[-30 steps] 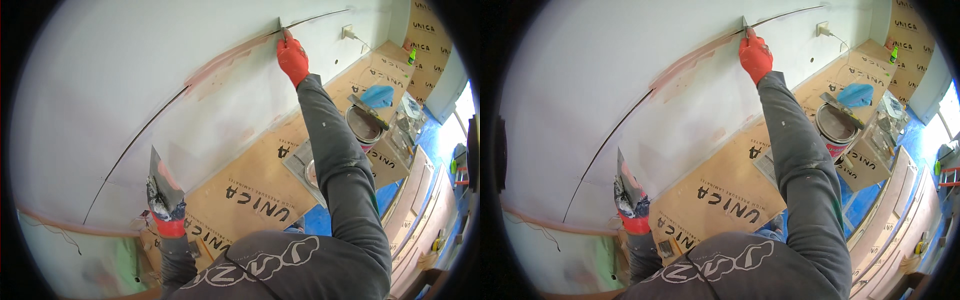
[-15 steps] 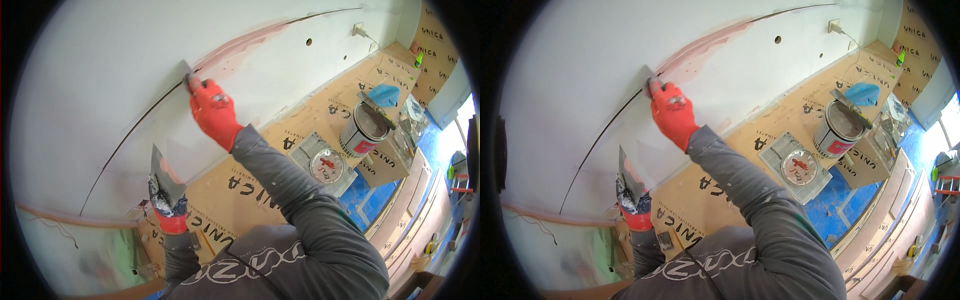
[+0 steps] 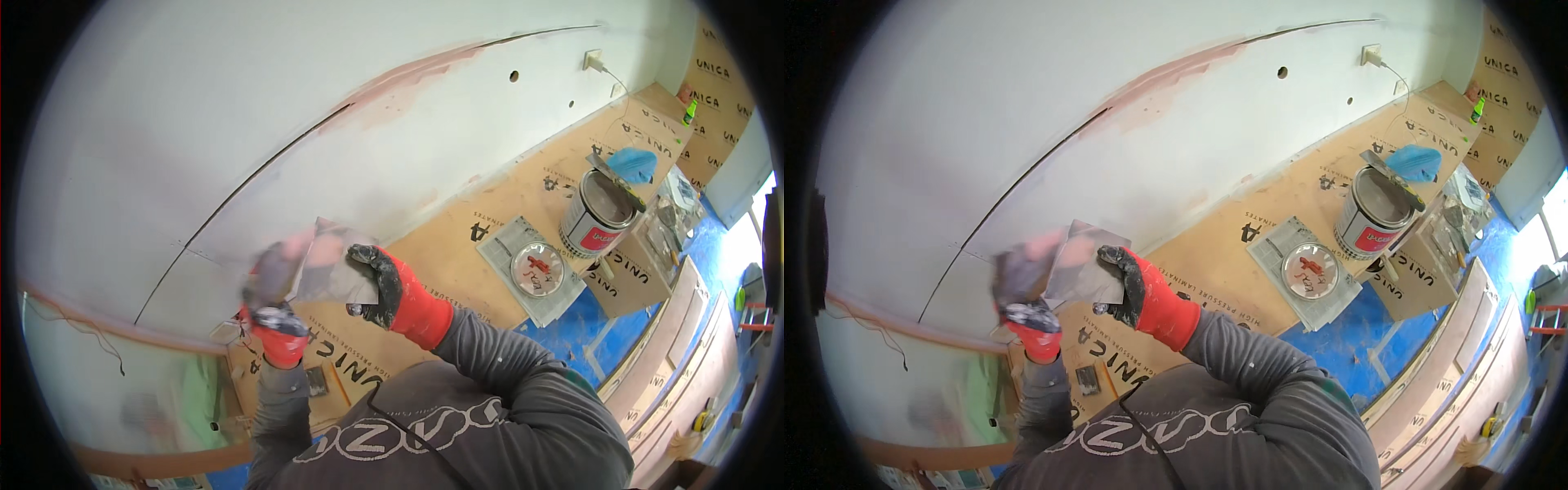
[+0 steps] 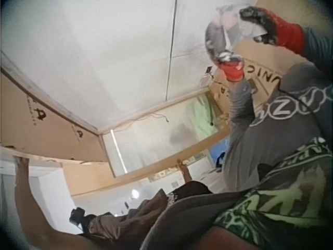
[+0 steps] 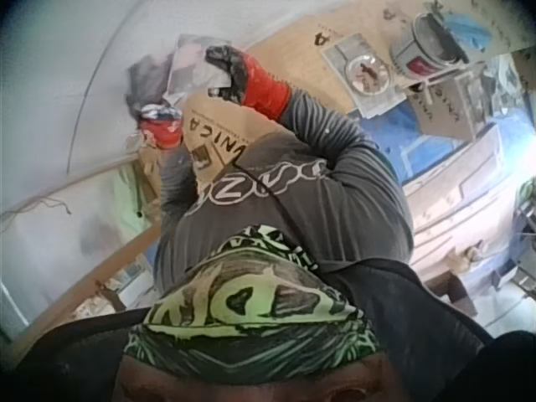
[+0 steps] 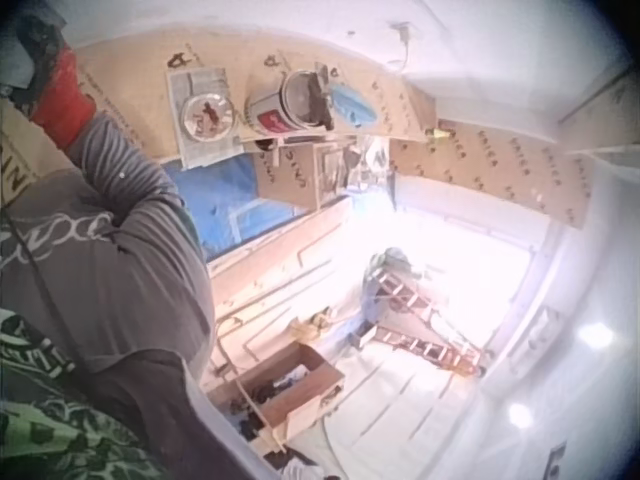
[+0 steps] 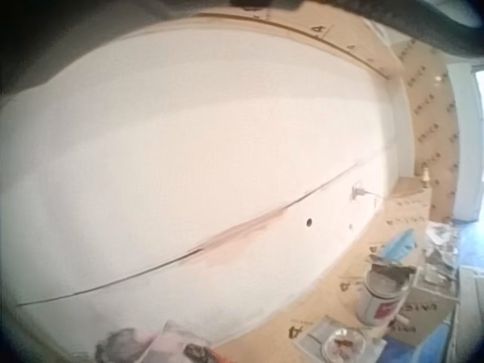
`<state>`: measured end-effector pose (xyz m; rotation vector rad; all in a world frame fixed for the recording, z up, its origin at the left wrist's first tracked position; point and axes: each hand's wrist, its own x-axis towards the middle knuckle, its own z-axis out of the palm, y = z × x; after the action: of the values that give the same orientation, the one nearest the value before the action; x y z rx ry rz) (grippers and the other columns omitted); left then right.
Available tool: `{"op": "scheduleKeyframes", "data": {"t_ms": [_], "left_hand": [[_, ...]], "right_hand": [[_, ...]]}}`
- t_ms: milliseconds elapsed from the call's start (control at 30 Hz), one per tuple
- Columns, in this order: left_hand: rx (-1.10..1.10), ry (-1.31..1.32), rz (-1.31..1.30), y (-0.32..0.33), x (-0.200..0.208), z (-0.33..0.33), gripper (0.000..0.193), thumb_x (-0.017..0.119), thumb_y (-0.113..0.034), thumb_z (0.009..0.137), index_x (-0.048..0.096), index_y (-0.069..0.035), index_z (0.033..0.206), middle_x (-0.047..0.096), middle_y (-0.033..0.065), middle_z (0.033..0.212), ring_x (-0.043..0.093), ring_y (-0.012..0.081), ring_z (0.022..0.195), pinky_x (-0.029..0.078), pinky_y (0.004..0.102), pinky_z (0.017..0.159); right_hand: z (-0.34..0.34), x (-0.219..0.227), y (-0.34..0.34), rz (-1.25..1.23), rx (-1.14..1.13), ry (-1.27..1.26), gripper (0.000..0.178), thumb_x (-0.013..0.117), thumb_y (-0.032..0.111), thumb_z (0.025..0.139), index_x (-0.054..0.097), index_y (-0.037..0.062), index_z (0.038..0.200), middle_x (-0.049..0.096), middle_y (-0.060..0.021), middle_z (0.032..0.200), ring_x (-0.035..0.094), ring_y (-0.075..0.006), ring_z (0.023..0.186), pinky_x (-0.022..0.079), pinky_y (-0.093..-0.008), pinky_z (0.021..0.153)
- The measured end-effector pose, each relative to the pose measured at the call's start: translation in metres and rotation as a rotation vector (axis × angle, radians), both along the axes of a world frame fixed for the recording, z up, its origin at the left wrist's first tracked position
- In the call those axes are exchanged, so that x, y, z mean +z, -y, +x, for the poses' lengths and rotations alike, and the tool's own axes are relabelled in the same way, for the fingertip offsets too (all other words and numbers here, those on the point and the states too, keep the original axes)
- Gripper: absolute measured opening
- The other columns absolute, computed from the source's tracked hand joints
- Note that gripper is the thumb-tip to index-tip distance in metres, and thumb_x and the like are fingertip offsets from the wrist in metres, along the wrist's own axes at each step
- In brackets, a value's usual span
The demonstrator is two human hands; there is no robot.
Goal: The person scoops pink joint compound from a bucket onto a hawk, mixes it using a putty knife, and then applies the compound to a wall seam.
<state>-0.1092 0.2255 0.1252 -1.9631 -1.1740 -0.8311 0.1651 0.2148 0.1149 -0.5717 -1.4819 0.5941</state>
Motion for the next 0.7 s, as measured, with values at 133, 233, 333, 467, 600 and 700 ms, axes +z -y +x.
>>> {"op": "scheduleKeyframes", "data": {"t_ms": [133,233,333,467,600,700], "left_hand": [[-0.772,0.173,-0.380,-0.005,0.092,0.090,0.045,0.054,-0.020,0.094,0.045,-0.004,0.135,0.054,0.0281,0.130,0.058,0.0484,0.109,0.049,0.0500,0.092],[-0.789,0.003,-0.323,-0.023,0.093,0.089,0.039,0.056,-0.017,0.091,0.053,-0.005,0.128,0.056,0.0277,0.127,0.061,0.0479,0.103,0.052,0.0510,0.086],[-0.576,-0.126,-0.576,-0.023,0.099,0.102,0.038,0.058,-0.011,0.087,0.059,-0.003,0.123,0.060,0.0243,0.124,0.062,0.0435,0.099,0.053,0.0482,0.084],[-0.417,0.061,-0.782,-0.011,0.064,0.099,0.040,0.061,-0.005,0.081,0.062,-0.002,0.121,0.063,0.0204,0.120,0.063,0.0394,0.097,0.053,0.0449,0.083],[-0.406,0.280,-0.760,0.007,0.032,0.088,0.039,0.058,-0.002,0.084,0.060,0.001,0.123,0.064,0.0219,0.115,0.063,0.0414,0.095,0.053,0.0431,0.082],[-0.399,0.291,-0.800,0.013,0.025,0.073,0.041,0.055,-0.002,0.086,0.058,0.001,0.126,0.064,0.0225,0.114,0.064,0.0409,0.092,0.053,0.0428,0.079]], "right_hand": [[0.037,0.017,0.009,-0.053,0.043,-0.071,0.077,0.085,0.017,0.073,0.044,-0.0037,0.135,0.051,-0.0189,0.132,0.054,-0.0279,0.124,0.047,-0.0386,0.100],[0.056,0.020,0.015,-0.033,-0.013,0.028,0.070,0.083,0.013,0.074,0.047,-0.0025,0.132,0.055,-0.0162,0.125,0.058,-0.0261,0.118,0.052,-0.0378,0.092],[0.071,0.006,0.001,-0.170,0.008,-0.178,0.052,0.076,0.012,0.081,0.053,-0.0019,0.126,0.059,-0.0132,0.118,0.062,-0.0236,0.108,0.053,-0.0355,0.086],[0.094,0.051,-0.044,-0.667,0.078,-0.565,0.041,0.067,0.013,0.084,0.059,0.0064,0.124,0.062,-0.0164,0.117,0.059,-0.0323,0.109,0.050,-0.0389,0.087],[0.087,0.078,-0.097,0.130,-0.811,0.532,0.055,0.065,0.008,0.079,0.061,0.0308,0.130,0.053,-0.0196,0.133,0.050,-0.0438,0.119,0.041,-0.0500,0.100],[0.083,0.071,-0.144,0.237,-0.954,0.689,0.063,0.063,0.005,0.079,0.058,0.0381,0.133,0.049,-0.0194,0.139,0.044,-0.0490,0.125,0.033,-0.0589,0.105]]}}
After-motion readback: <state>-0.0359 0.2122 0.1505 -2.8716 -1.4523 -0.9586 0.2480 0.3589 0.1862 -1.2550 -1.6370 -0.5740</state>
